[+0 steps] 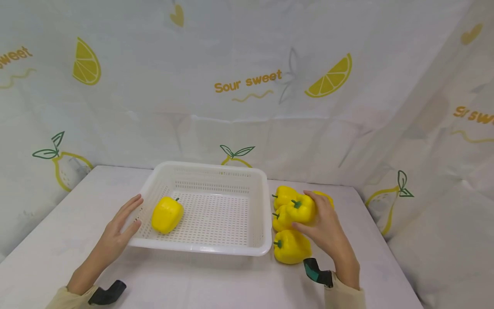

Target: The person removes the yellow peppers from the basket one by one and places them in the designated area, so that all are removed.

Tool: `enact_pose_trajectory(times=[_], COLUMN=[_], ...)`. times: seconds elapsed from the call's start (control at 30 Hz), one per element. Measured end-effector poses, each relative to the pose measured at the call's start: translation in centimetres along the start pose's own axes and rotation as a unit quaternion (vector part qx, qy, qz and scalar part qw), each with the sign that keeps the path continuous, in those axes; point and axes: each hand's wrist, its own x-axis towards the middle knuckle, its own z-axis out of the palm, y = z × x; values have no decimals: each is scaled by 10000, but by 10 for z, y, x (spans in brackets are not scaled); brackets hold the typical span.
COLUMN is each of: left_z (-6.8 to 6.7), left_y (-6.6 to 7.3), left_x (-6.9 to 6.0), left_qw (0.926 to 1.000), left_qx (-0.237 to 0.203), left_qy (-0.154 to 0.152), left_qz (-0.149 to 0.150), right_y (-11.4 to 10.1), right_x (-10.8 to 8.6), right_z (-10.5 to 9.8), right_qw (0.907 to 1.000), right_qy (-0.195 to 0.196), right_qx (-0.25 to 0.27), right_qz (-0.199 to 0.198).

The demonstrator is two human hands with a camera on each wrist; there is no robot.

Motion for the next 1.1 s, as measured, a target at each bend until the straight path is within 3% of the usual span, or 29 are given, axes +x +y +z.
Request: enact_pose_trajectory(times=[0.53,0.87,1.1], left_z=[0,0,0], left_y=[1,1,1], left_x=[0,0,0], left_qw=[10000,10000,10000], left_qx=[-40,-18,-34], left_qy=[4,-17,-33], left_qz=[-16,-45,-81], right_y=[16,31,40], right_x=[-2,-3,-4], right_z=[-8,-8,-9], right_qw=[9953,9978,9967], right_qy=[-323,-93,-181], right_qx=[272,21,-39], right_qz=[876,659,792])
